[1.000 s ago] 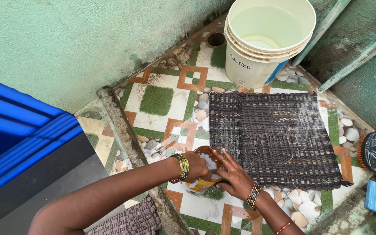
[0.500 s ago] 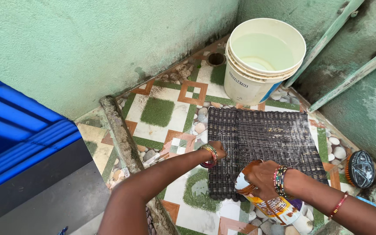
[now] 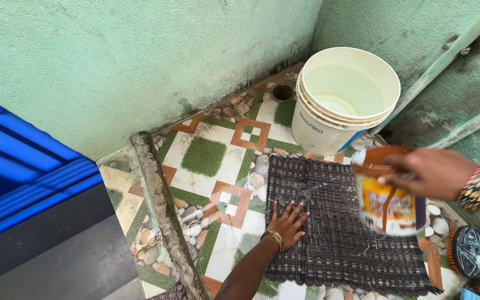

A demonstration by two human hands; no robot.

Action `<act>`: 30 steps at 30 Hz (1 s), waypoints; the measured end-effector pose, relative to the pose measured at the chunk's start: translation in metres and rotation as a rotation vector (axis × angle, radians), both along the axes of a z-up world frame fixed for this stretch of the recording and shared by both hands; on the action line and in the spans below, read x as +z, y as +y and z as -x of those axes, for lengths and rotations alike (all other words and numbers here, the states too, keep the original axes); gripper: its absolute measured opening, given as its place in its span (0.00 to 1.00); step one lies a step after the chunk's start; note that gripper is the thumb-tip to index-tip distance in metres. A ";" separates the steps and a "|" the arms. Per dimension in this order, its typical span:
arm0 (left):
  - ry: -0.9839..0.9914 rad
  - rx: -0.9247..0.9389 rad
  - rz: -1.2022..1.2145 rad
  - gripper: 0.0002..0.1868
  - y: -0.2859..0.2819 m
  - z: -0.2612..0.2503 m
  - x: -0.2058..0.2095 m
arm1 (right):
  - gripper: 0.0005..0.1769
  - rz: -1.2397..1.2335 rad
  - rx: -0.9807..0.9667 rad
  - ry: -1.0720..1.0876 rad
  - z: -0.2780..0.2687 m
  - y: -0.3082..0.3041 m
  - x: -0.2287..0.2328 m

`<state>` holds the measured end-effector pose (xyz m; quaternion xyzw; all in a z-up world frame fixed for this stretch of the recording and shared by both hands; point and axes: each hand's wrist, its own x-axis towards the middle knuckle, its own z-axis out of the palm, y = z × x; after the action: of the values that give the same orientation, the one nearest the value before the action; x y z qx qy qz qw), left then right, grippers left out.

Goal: The person cleans a textured dark mat by applying a white substance from a container and scrubbing it by hand across the surface.

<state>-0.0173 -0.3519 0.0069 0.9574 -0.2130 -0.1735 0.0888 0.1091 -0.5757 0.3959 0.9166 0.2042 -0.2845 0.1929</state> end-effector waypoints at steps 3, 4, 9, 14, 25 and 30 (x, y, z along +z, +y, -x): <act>-0.055 0.000 0.026 0.35 0.005 0.006 0.011 | 0.36 -0.393 -0.053 -0.367 -0.079 -0.025 0.028; -0.079 -0.001 0.028 0.35 0.005 0.007 0.011 | 0.33 -0.539 -0.192 -0.448 -0.098 -0.027 0.023; -0.081 0.006 0.054 0.36 0.006 0.002 0.004 | 0.24 -1.626 -0.704 -0.345 -0.201 0.019 -0.042; -0.168 0.021 0.136 0.36 0.004 0.002 -0.009 | 0.39 -1.525 -1.287 -0.091 -0.244 0.062 -0.115; -0.168 0.028 0.171 0.37 0.008 0.002 -0.020 | 0.47 -1.181 -1.274 -0.343 -0.311 0.032 -0.221; -0.150 0.047 0.213 0.39 0.011 0.002 -0.028 | 0.31 -0.945 -0.747 -0.647 -0.308 0.024 -0.236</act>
<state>-0.0189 -0.3413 -0.0210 0.9576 -0.2140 -0.0755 0.1777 0.4170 -0.5516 0.1603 0.9503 -0.0916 0.0759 -0.2877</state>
